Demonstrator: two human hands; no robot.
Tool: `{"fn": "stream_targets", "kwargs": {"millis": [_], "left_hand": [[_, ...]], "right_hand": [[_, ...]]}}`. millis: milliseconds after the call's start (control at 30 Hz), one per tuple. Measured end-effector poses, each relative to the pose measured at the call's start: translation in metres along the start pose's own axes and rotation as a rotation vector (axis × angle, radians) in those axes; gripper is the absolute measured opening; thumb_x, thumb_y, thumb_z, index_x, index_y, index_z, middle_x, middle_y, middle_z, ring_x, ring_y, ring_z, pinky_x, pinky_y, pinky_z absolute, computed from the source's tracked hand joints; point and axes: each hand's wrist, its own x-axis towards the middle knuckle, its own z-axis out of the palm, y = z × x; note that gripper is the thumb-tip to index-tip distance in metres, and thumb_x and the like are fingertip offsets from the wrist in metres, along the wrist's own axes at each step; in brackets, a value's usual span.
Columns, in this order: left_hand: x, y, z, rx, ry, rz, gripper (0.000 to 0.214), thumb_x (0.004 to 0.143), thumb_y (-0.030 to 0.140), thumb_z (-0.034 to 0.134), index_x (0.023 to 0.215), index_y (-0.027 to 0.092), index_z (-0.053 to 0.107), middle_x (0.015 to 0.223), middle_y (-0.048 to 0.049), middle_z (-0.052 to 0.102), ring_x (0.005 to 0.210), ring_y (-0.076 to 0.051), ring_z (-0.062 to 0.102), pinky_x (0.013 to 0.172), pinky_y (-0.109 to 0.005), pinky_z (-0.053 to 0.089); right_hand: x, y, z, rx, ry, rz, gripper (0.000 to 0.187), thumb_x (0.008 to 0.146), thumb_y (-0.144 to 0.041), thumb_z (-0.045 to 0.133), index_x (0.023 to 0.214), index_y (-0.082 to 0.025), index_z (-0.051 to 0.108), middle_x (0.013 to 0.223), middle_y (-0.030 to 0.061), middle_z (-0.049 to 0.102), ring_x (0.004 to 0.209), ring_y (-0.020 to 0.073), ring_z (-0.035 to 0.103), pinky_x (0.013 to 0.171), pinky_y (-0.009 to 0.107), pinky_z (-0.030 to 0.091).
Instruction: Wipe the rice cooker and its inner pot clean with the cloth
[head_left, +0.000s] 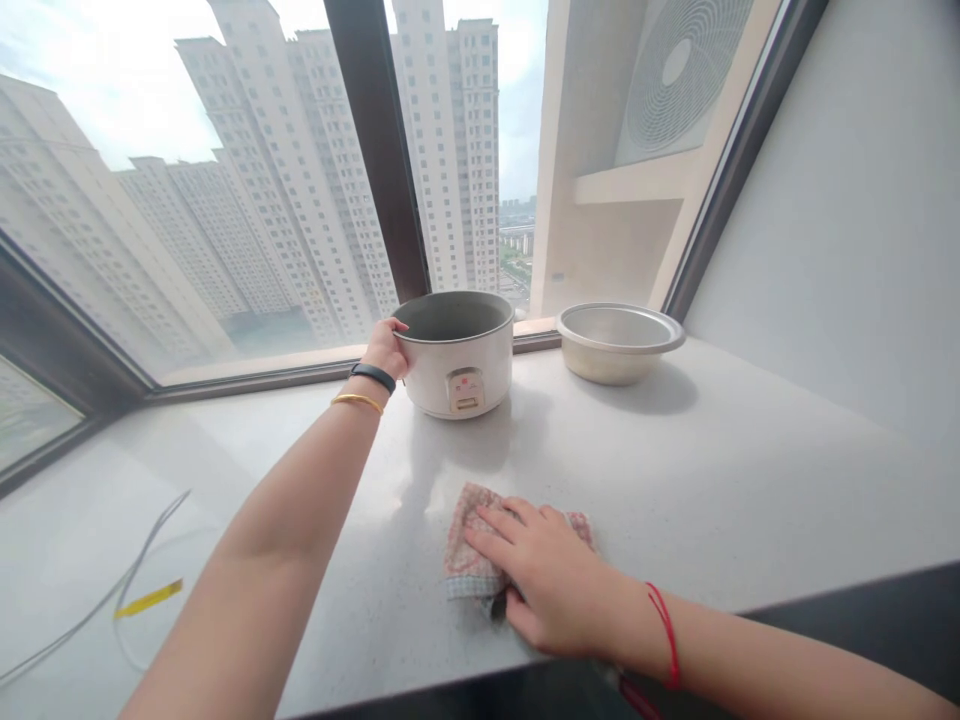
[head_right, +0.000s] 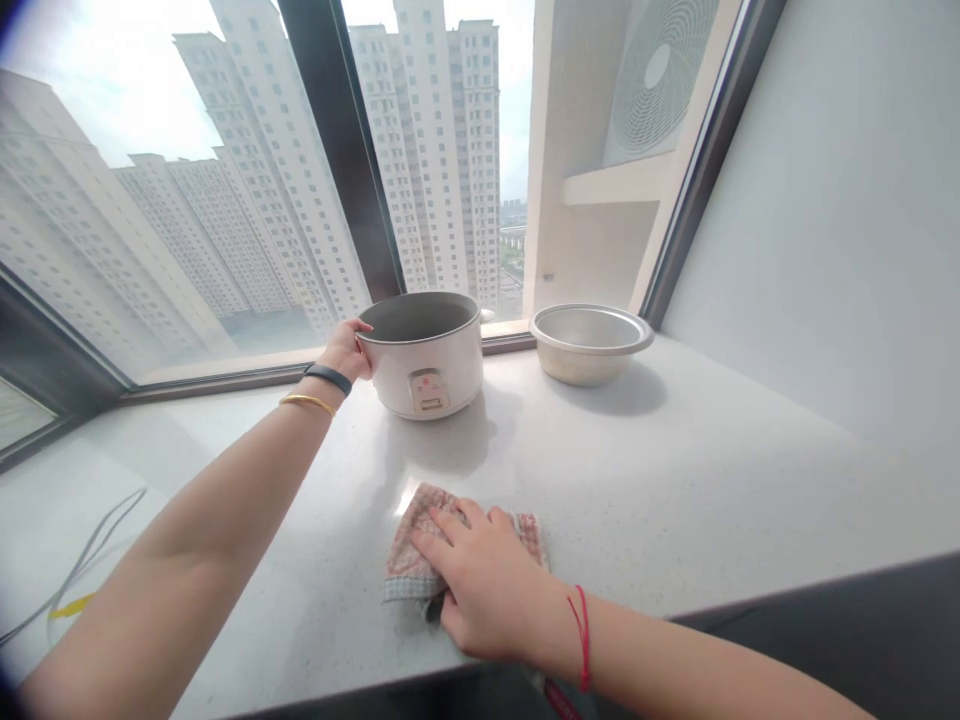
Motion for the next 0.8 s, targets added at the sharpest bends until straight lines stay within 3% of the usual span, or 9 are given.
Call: {"fn": "stream_targets", "kwargs": {"millis": [100,233,367,433,567,667,800], "left_hand": [[-0.019,0.000,-0.001,0.029,0.056,0.007,0.024,0.049,0.004,0.050,0.068,0.018,0.048,0.060,-0.0004,0.056,0.051,-0.013,0.050,0.050,-0.025,0.042],[-0.056,0.002,-0.018,0.033,0.089,0.093,0.022,0.050,0.004,0.048,0.067,0.018,0.044,0.060,0.0028,0.053,0.046,-0.008,0.043,0.049,-0.021,0.039],[-0.099,0.008,-0.046,0.057,0.101,0.183,0.021,0.052,0.005,0.050,0.065,0.019,0.041,0.056,0.0051,0.045,0.045,-0.008,0.037,0.047,-0.019,0.036],[-0.121,0.011,-0.059,0.083,0.072,0.266,0.020,0.052,0.007,0.051,0.067,0.019,0.046,0.058,0.0040,0.047,0.048,-0.009,0.041,0.047,-0.019,0.037],[-0.166,0.016,-0.078,0.140,0.012,0.408,0.030,0.049,0.008,0.054,0.077,0.018,0.055,0.067,0.0015,0.056,0.057,-0.012,0.049,0.048,-0.019,0.040],[-0.191,0.017,-0.085,0.201,-0.070,0.492,0.042,0.048,0.009,0.056,0.088,0.018,0.061,0.073,0.0006,0.060,0.060,-0.012,0.052,0.049,-0.020,0.041],[-0.210,0.011,-0.087,0.277,-0.189,0.559,0.053,0.049,0.009,0.058,0.100,0.017,0.065,0.079,-0.0002,0.066,0.067,-0.015,0.056,0.053,-0.020,0.044]], "right_hand": [[-0.002,0.009,0.000,0.067,0.081,0.028,0.071,0.077,-0.016,0.053,0.148,-0.022,0.052,0.149,0.0126,0.054,0.130,0.0346,0.053,0.103,0.054,0.048],[-0.017,0.033,-0.008,0.373,0.335,0.106,0.064,0.080,-0.011,0.048,0.142,-0.020,0.056,0.138,0.0114,0.063,0.124,0.0276,0.061,0.108,0.047,0.049],[-0.041,0.058,-0.024,0.621,0.635,0.282,0.047,0.084,-0.021,0.056,0.131,-0.021,0.062,0.124,0.0098,0.070,0.114,0.0272,0.066,0.105,0.047,0.050],[-0.050,0.064,-0.033,0.680,0.766,0.378,0.044,0.084,-0.027,0.060,0.128,-0.021,0.062,0.120,0.0087,0.071,0.111,0.0279,0.066,0.104,0.047,0.050],[-0.057,0.057,-0.051,0.679,0.950,0.440,0.045,0.083,-0.033,0.065,0.127,-0.024,0.062,0.114,0.0075,0.071,0.103,0.0284,0.067,0.100,0.048,0.051],[-0.048,0.037,-0.069,0.584,0.967,0.298,0.043,0.085,-0.030,0.065,0.127,-0.024,0.064,0.112,0.0083,0.071,0.099,0.0288,0.067,0.096,0.047,0.053],[-0.011,0.014,-0.098,0.192,0.688,-0.067,0.043,0.090,-0.021,0.055,0.132,-0.024,0.063,0.136,0.0092,0.062,0.124,0.0309,0.058,0.108,0.047,0.045]]}}
